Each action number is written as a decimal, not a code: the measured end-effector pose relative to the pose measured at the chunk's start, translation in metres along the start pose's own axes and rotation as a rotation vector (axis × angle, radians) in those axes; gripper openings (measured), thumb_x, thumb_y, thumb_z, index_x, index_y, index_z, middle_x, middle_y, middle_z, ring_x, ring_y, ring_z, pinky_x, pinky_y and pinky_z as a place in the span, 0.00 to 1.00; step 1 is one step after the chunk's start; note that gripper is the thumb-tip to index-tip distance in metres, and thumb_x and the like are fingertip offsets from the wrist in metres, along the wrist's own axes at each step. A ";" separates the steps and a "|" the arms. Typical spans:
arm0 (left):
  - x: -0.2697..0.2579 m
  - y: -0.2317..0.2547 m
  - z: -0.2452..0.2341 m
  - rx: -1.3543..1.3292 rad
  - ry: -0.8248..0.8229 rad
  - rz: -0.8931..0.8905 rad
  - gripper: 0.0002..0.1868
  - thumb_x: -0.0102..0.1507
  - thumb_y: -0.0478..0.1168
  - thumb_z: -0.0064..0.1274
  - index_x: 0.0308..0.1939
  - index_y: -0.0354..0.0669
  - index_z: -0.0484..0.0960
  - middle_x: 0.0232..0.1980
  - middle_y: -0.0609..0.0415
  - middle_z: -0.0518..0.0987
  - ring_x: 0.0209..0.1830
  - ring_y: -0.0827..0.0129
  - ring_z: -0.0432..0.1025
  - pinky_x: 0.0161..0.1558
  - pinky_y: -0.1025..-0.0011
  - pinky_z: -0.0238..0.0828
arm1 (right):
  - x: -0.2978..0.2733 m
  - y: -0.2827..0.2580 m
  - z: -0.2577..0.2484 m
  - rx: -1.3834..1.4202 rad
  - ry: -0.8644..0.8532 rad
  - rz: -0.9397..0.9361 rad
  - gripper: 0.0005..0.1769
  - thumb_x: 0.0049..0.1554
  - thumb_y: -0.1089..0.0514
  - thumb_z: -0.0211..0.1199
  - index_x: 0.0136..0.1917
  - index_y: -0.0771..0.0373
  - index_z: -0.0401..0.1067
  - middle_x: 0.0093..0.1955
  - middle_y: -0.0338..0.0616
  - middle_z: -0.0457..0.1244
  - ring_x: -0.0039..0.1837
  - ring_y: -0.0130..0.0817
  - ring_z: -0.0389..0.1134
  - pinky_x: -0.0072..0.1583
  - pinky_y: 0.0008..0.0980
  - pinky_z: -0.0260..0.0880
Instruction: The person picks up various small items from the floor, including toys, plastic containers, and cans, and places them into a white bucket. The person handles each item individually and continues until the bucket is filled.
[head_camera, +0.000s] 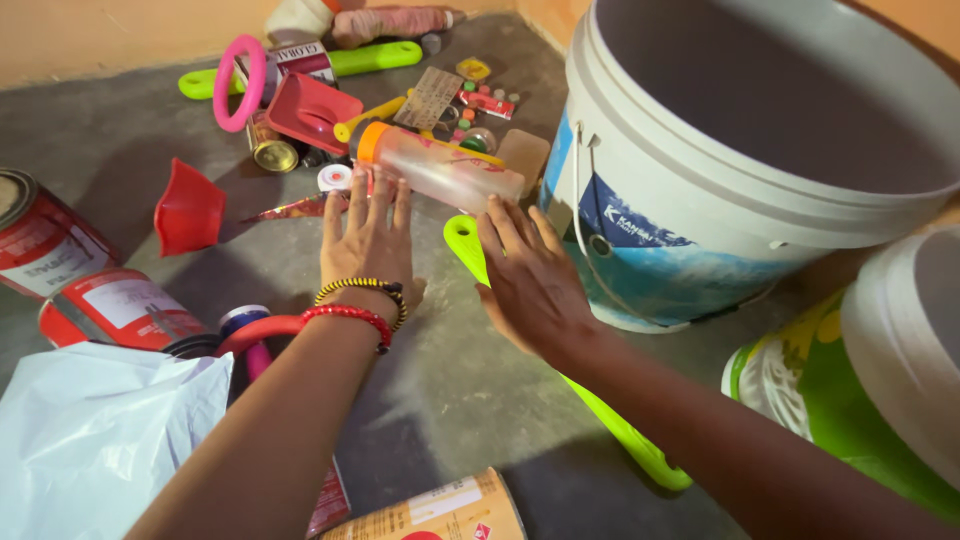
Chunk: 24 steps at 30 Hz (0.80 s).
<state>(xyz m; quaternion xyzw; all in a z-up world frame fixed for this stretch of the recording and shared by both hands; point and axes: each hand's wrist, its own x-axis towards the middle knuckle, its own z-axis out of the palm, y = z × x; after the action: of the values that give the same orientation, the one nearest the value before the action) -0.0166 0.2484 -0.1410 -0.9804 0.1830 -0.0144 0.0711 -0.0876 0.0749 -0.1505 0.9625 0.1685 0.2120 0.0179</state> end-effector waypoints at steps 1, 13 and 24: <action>0.001 0.002 0.002 0.002 -0.008 0.006 0.64 0.53 0.61 0.65 0.81 0.44 0.42 0.84 0.47 0.40 0.84 0.56 0.33 0.77 0.52 0.29 | -0.002 0.000 0.004 0.005 -0.010 0.009 0.47 0.45 0.52 0.73 0.70 0.75 0.58 0.74 0.68 0.53 0.76 0.57 0.55 0.74 0.50 0.51; 0.003 0.013 0.022 -0.028 -0.099 0.025 0.66 0.53 0.60 0.67 0.81 0.45 0.39 0.84 0.45 0.37 0.84 0.57 0.32 0.77 0.51 0.28 | -0.019 0.006 0.045 -0.095 -0.241 0.220 0.46 0.51 0.47 0.68 0.74 0.74 0.55 0.72 0.67 0.56 0.67 0.54 0.64 0.58 0.48 0.68; 0.009 0.019 0.040 -0.015 -0.109 0.034 0.59 0.56 0.51 0.62 0.81 0.45 0.39 0.84 0.45 0.37 0.84 0.56 0.30 0.76 0.51 0.27 | -0.044 0.009 0.059 -0.065 -0.475 0.375 0.44 0.55 0.46 0.66 0.75 0.70 0.54 0.58 0.54 0.62 0.60 0.50 0.67 0.52 0.50 0.72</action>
<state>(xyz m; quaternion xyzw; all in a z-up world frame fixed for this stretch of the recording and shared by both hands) -0.0134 0.2329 -0.1828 -0.9770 0.1958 0.0418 0.0738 -0.0982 0.0544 -0.2214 0.9984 -0.0280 -0.0142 0.0479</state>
